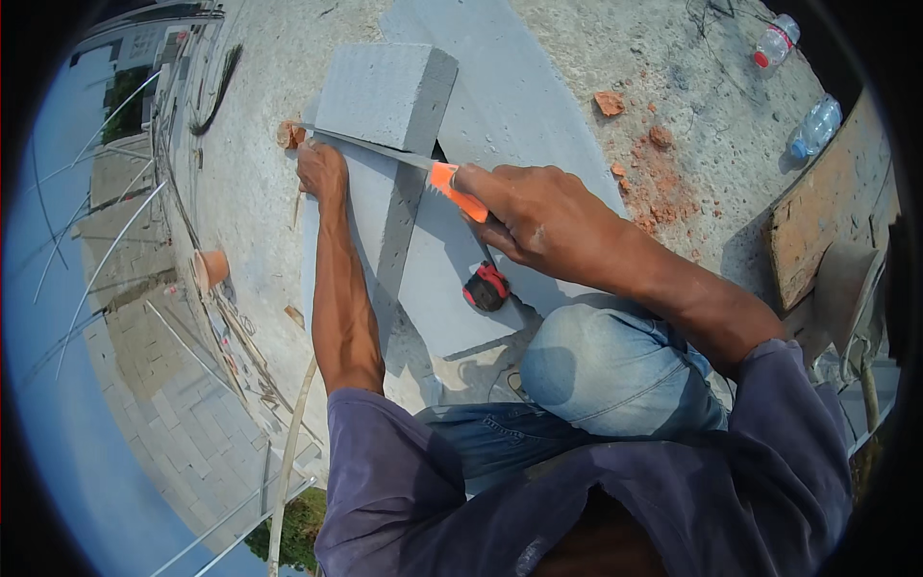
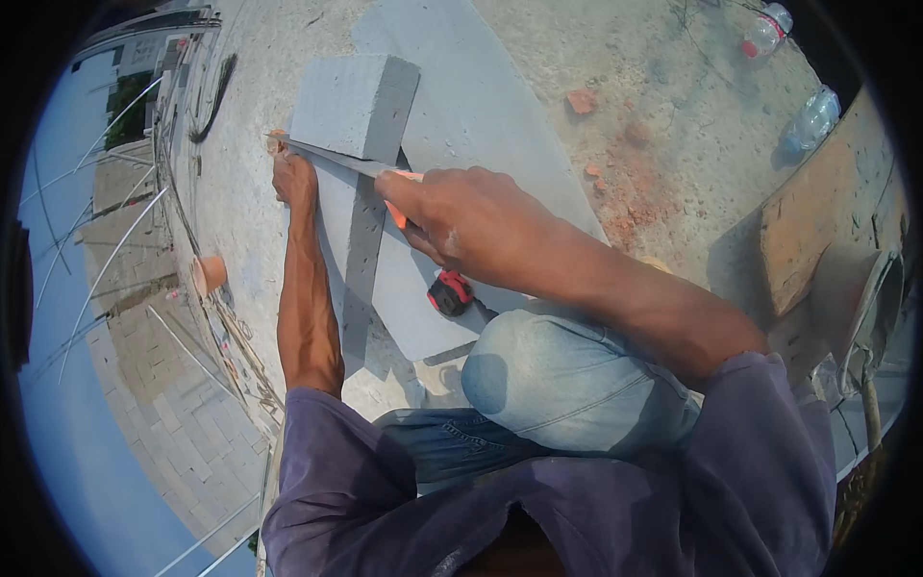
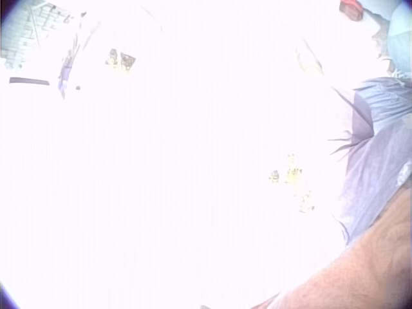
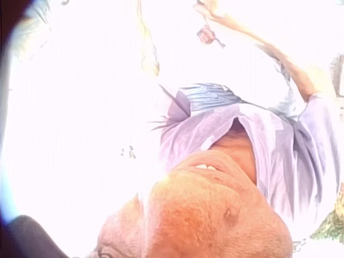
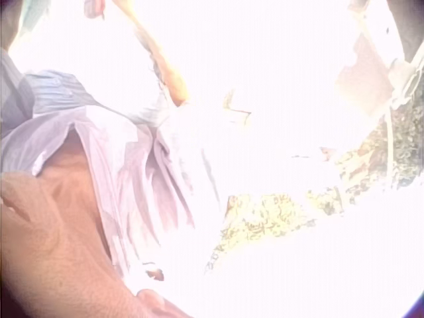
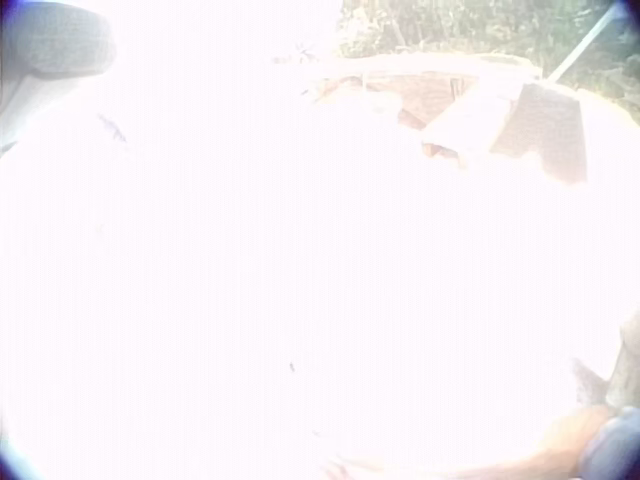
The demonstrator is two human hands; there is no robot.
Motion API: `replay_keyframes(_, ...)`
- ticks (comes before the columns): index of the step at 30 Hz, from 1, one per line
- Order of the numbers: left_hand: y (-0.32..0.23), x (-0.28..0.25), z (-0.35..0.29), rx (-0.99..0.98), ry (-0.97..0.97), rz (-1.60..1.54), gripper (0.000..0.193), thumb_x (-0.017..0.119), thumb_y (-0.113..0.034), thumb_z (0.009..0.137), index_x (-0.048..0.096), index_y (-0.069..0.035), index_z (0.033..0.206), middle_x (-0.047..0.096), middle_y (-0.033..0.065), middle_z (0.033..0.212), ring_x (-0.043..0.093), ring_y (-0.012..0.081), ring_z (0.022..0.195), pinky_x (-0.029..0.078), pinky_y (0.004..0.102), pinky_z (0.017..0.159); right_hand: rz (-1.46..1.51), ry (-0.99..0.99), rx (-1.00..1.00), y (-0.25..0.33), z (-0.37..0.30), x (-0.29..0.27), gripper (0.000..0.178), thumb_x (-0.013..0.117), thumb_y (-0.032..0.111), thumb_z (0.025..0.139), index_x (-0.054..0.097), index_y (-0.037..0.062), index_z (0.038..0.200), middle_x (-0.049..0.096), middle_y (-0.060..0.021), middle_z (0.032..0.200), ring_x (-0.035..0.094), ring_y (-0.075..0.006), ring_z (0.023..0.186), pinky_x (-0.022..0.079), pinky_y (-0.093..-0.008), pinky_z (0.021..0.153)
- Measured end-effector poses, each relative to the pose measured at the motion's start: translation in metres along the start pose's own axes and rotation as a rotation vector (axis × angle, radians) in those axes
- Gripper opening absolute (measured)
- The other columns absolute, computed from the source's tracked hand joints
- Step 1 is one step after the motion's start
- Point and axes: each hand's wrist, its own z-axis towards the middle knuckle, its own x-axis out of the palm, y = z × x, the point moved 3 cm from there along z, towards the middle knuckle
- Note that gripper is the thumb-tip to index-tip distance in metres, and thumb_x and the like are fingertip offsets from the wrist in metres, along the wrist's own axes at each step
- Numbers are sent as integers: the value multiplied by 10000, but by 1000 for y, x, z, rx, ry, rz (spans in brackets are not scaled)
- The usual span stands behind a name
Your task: Measuring, sawing, and cementing lightweight concrete blocks on a construction site.
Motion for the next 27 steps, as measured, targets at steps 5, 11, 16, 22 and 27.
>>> replay_keyframes(5,12,-4,6,-18,-40,22,382,390,-257,952,619,1,1115,647,268,1126,591,452,1094,369,592,972,-86,-40,65,-28,-85,-12,383,648,166,894,485,55,1222,622,-156,895,641,-368,752,512,-458,648)
replay_keyframes(11,18,3,5,-15,-11,35,386,390,-261,952,617,-7,1134,660,255,1104,577,447,1119,354,610,974,10,-24,-26,-14,1,13,347,681,132,852,506,73,1147,617,-160,853,633,-378,739,480,-477,623)
replay_keyframes(16,30,-11,14,-16,-58,45,392,391,-257,949,612,-10,1156,645,290,1108,584,477,1091,361,626,951,15,-76,5,-34,-70,-3,364,678,125,856,488,59,1160,631,-153,893,646,-360,750,510,-448,630)
replay_keyframes(22,21,5,-5,-11,-10,41,403,393,-269,953,614,6,1148,639,291,1134,576,479,1110,341,637,982,-48,13,-5,-23,-12,4,367,680,112,853,485,47,1157,623,-149,902,632,-367,746,499,-451,627)
replay_keyframes(27,31,-4,6,-35,-34,22,384,404,-252,954,630,13,1116,654,280,1103,585,467,1109,299,665,1012,-26,-48,-11,-28,-51,-3,494,704,69,811,475,65,1248,631,-151,910,634,-380,784,499,-445,649)
